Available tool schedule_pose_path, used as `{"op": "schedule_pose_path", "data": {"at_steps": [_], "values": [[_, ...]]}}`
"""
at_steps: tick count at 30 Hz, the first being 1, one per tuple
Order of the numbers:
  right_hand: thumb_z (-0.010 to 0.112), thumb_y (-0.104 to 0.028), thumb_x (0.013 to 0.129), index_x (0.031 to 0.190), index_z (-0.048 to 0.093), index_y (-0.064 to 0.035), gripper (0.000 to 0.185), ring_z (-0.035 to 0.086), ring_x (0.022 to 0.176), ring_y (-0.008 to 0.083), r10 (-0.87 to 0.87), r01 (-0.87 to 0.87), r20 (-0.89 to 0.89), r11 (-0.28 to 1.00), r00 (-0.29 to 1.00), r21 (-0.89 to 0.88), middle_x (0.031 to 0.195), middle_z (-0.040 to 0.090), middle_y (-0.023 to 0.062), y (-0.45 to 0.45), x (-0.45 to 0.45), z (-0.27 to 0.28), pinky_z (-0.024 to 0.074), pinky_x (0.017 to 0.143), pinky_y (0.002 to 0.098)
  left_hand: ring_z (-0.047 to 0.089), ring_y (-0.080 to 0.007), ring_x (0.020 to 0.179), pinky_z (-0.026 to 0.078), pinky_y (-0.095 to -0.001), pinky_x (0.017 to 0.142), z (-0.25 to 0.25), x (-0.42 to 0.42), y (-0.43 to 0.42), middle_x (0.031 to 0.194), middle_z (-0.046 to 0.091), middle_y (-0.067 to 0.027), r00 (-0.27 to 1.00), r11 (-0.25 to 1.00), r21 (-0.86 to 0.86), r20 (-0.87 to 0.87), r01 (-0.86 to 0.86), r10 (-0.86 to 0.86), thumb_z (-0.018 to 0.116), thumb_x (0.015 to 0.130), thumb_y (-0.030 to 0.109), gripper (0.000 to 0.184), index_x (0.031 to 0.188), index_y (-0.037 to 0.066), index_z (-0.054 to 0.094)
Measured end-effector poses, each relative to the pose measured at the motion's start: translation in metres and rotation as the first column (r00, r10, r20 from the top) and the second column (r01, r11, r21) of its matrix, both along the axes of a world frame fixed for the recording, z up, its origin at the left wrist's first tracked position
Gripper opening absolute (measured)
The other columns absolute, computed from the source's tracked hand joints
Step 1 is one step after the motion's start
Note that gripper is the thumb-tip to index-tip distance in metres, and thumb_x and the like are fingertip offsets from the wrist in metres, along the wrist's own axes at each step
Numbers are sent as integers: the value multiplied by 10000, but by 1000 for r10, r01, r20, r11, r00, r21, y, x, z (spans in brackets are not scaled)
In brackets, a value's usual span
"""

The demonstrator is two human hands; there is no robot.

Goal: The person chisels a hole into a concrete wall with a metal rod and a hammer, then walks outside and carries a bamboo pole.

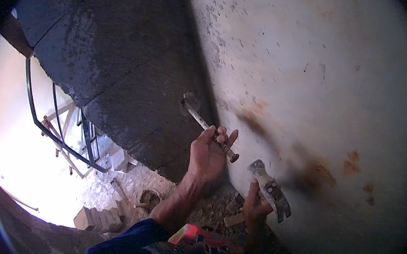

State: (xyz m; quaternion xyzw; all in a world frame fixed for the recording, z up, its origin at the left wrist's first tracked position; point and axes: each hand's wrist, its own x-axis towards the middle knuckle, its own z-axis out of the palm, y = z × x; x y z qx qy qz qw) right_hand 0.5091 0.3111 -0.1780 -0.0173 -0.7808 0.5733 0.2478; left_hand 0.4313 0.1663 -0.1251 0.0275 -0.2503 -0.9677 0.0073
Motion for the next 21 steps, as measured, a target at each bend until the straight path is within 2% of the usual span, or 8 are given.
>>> {"op": "schedule_pose_path", "data": {"at_steps": [1, 5, 8, 9, 11, 15, 20, 21], "values": [[585, -26, 837, 997, 558, 61, 184, 582, 885, 219, 18, -32, -111, 992, 994, -123, 975, 602, 164, 1, -4, -2, 462, 758, 315, 517, -220, 933, 420, -382, 915, 0, -1, 1, 707, 483, -26, 999, 999, -37, -16, -29, 29, 342, 946, 191, 241, 855, 31, 497], [593, -34, 829, 986, 562, 71, 191, 580, 905, 226, -14, -29, -255, 986, 967, -165, 985, 601, 168, 3, -15, -9, 463, 777, 323, 478, -256, 1056, 409, -409, 923, -10, -16, 5, 720, 491, -35, 998, 998, 52, -45, -31, 33, 334, 943, 171, 236, 853, 28, 499], [601, -39, 820, 927, 579, 67, 152, 591, 787, 203, -251, 214, -166, 953, 954, -215, 872, 615, 144, -7, -12, 22, 478, 700, 322, 523, -189, 751, 347, -446, 1014, 1, -25, 18, 746, 495, -73, 987, 965, 253, -123, -72, 106, 383, 897, 84, 151, 829, -8, 481], [601, -36, 817, 920, 574, 60, 143, 575, 715, 182, -233, 243, 73, 895, 970, -374, 811, 605, 122, -7, -5, 44, 470, 636, 307, 523, -189, 751, 347, -446, 1014, 10, -23, 23, 746, 495, -73, 986, 964, 254, -123, -81, 115, 383, 897, 84, 151, 829, -8, 481], [601, -32, 813, 914, 569, 53, 135, 559, 643, 162, -159, 301, 305, 809, 939, -504, 749, 595, 100, -6, -4, 51, 462, 572, 292, 505, -169, 629, 355, -472, 1017, 20, -21, 28, 771, 500, -96, 985, 947, 272, 6, -170, 175, 355, 886, 30, 118, 796, 0, 424], [606, -34, 802, 811, 536, 25, 92, 500, 543, 126, -232, 180, -70, 885, 970, -429, 664, 554, 77, 3, -14, 9, 394, 467, 258, 490, -159, 637, 376, -478, 1001, 22, -22, 30, 783, 492, -96, 982, 951, 255, -29, -173, 186, 345, 875, -7, 91, 808, 14, 404], [609, -47, 805, 758, 505, 6, 126, 476, 500, 108, -257, 144, -281, 919, 925, -367, 629, 538, 79, 5, -18, -16, 364, 431, 245, 477, -144, 628, 321, -471, 1044, 22, -26, 29, 762, 484, -89, 977, 943, 269, -30, -196, 211, 371, 876, -18, 70, 821, 23, 387], [603, -42, 809, 794, 515, 13, 105, 488, 521, 114, -364, 206, -197, 811, 910, -548, 642, 545, 80, -4, -16, -15, 366, 437, 245, 471, -144, 623, 319, -470, 1046, 21, -28, 29, 764, 482, -89, 978, 942, 275, -29, -193, 209, 370, 873, -25, 73, 821, 22, 387]]}}
